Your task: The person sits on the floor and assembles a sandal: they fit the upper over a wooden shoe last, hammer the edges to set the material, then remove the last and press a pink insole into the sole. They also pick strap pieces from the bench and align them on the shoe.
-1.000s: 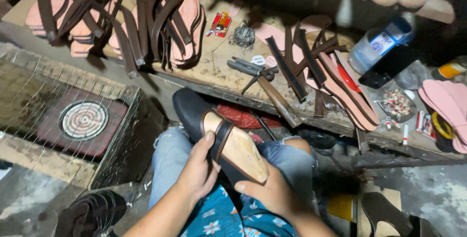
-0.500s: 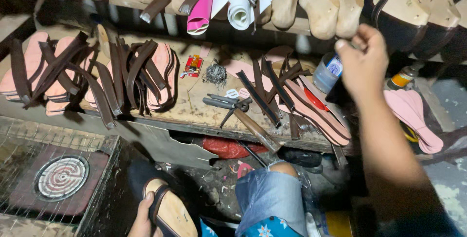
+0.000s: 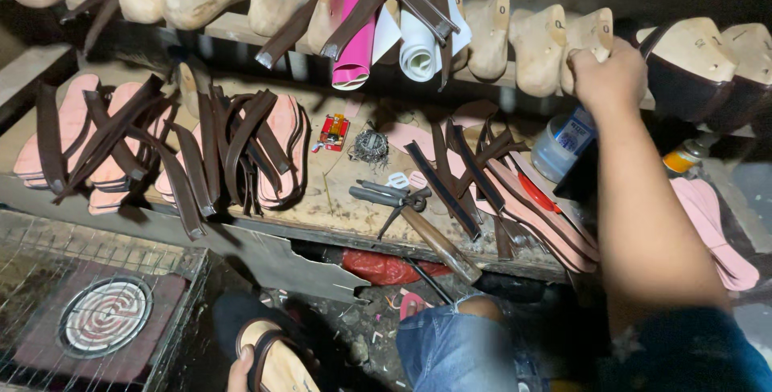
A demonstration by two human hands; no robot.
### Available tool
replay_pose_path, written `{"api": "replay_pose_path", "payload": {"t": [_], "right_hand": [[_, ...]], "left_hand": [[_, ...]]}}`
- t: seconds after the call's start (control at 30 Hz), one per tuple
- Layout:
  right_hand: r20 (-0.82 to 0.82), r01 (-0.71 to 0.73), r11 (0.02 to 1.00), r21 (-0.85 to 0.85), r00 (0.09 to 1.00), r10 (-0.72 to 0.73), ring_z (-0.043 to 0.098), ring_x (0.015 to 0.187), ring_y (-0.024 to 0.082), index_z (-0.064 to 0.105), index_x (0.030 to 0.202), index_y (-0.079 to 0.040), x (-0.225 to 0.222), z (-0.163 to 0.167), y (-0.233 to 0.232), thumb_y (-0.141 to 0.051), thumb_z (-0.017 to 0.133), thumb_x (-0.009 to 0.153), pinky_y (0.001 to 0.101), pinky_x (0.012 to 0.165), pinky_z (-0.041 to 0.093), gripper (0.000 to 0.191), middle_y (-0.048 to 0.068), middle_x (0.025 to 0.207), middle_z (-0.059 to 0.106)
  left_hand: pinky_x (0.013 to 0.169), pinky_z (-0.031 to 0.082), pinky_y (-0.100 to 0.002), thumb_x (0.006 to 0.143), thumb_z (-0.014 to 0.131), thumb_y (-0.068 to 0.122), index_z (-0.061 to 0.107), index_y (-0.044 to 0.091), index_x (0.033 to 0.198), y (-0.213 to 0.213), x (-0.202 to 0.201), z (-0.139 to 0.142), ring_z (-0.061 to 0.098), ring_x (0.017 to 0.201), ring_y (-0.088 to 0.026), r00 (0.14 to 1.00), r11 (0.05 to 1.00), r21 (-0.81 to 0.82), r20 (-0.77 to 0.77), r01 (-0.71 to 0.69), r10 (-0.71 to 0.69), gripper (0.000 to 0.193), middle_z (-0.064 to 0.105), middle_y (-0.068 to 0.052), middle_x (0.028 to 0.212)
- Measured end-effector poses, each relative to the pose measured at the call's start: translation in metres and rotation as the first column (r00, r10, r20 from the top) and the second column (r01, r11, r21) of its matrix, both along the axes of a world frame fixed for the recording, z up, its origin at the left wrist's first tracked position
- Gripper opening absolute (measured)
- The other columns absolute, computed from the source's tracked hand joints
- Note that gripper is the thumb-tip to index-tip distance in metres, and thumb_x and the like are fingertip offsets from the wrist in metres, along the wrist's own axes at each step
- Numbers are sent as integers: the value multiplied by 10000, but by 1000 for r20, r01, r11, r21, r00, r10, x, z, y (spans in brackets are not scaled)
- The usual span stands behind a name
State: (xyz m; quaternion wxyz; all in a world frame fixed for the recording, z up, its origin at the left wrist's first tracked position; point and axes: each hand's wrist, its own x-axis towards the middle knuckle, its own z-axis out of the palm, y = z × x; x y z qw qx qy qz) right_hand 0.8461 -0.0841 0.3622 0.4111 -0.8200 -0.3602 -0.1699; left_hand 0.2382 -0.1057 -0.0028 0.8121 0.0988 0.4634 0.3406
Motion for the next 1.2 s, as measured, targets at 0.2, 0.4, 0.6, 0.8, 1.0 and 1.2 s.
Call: {"api": "replay_pose_path", "payload": {"t": [0.2, 0.4, 0.6, 0.8, 1.0, 1.2], "right_hand": [[27, -29, 999, 32, 999, 28, 717, 990, 342, 767, 1146, -80, -23, 1, 6, -336, 717, 857, 426, 897, 523, 390, 180, 1046, 757], [6, -48, 999, 19, 999, 48, 698, 1022, 376, 758, 1157, -75, -27, -8, 21, -373, 728, 864, 448, 919, 516, 420, 200, 1061, 741], [143, -205, 975, 79, 971, 193, 654, 1136, 423, 662, 1306, -18, -30, -25, 31, -329, 749, 935, 471, 983, 484, 492, 238, 1206, 705], [110, -300, 892, 339, 954, 280, 599, 1095, 279, 581, 1365, 31, -136, -57, -42, -124, 692, 1013, 368, 979, 508, 400, 156, 1284, 612], [-814, -859, 334, 387, -149, 561, 536, 1327, 178, 334, 1560, -94, -327, -176, -158, -80, 795, 782, 344, 1073, 456, 905, 95, 1476, 530], [-677, -388, 556, 735, -386, 626, 592, 1276, 260, 384, 1520, 116, -347, -179, -194, -242, 764, 891, 391, 1100, 469, 818, 196, 1426, 588]], "left_hand": [[915, 544, -495, 893, 568, 592, 694, 39, 1199, -1, 0, -12, 726, 949, -331, 1000, 1000, 3, -16, 17, -17, 645, 769, -186, 1030], [912, 550, -496, 893, 571, 585, 694, 31, 1198, -5, -8, -13, 729, 950, -334, 998, 999, 5, 52, 45, -45, 645, 769, -193, 1031], [913, 559, -512, 880, 558, 544, 665, 42, 1217, -21, -10, 4, 735, 977, -338, 959, 995, -7, 269, 99, -93, 614, 772, -197, 1068], [940, 540, -499, 970, 529, 451, 627, 6, 1271, -23, 5, 45, 711, 1024, -334, 997, 992, 129, 78, -4, -6, 546, 742, -211, 1130], [981, 505, -406, 966, 557, 418, 648, -39, 1238, -38, 44, 114, 700, 1053, -254, 999, 951, 307, -11, 34, -32, 540, 755, -168, 1162], [1000, 467, -376, 1033, 550, 393, 590, -89, 1284, -59, 88, 189, 618, 1124, -225, 962, 854, 454, -30, 254, -270, 545, 678, -171, 1234]]}}
